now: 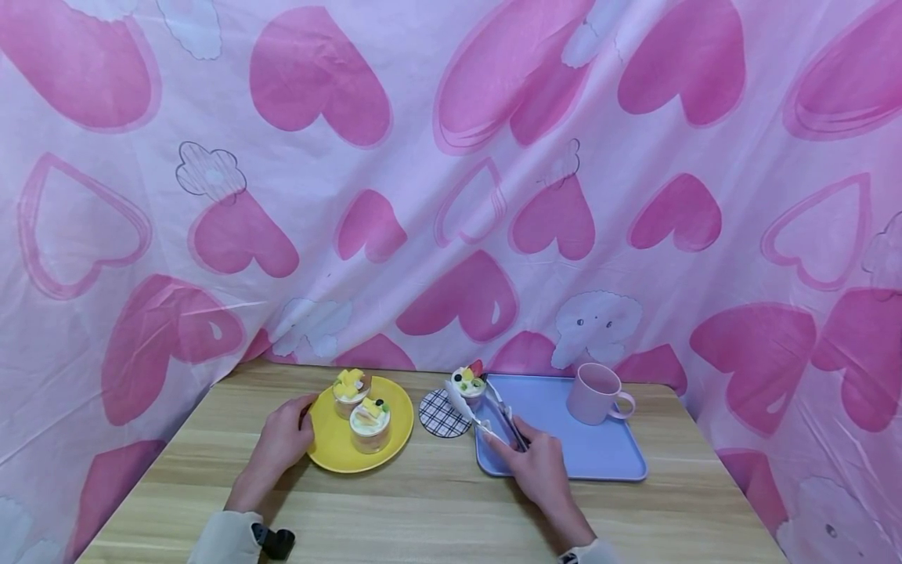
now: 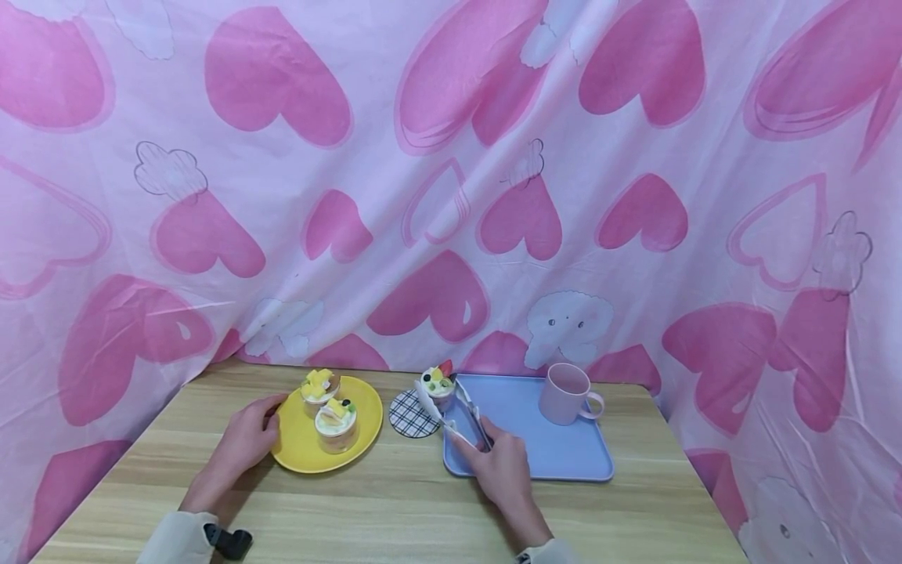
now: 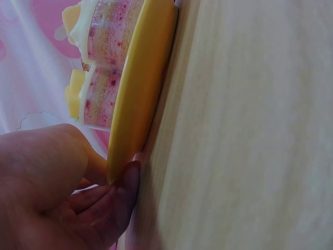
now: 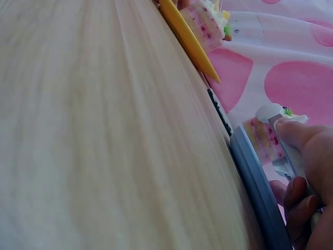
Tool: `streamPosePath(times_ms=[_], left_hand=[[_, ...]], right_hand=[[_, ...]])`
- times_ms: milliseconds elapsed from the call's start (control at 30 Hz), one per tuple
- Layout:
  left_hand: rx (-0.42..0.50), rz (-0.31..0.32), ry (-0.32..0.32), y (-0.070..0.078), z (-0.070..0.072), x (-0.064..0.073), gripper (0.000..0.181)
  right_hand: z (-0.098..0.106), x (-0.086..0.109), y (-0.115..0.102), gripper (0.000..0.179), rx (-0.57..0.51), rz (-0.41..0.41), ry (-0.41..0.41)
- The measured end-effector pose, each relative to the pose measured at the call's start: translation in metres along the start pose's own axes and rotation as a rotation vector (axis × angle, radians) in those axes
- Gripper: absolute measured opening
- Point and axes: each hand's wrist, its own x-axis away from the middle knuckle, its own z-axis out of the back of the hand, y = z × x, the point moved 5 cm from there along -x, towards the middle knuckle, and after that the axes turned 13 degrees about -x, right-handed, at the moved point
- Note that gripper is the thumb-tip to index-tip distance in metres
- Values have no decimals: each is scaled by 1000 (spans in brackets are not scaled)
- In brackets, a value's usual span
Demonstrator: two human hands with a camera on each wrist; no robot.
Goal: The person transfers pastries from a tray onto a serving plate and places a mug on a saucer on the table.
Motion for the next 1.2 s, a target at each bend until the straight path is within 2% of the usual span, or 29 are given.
streamPosePath(times_ms=[233, 433, 667, 833, 1000, 1200], left_hand=[[10, -2, -3, -1, -1, 0, 44], [10, 4, -8, -1, -1, -1, 44], [8, -4, 2, 0, 0, 0, 43], [12, -12, 8, 0, 1, 0, 43], [14, -4, -9, -1, 0, 0, 43], [12, -1, -17, -1, -1, -1, 43]], right_hand=[[-6, 2, -5, 87, -16, 18, -4], [-10, 5, -13, 80, -24, 66, -2], [-18, 7, -17, 83, -41, 41, -40], [-22, 8, -19, 86, -38, 67, -42], [-26, 8, -21, 85, -55, 76, -48], [-35, 10, -26, 85, -88, 66, -94]])
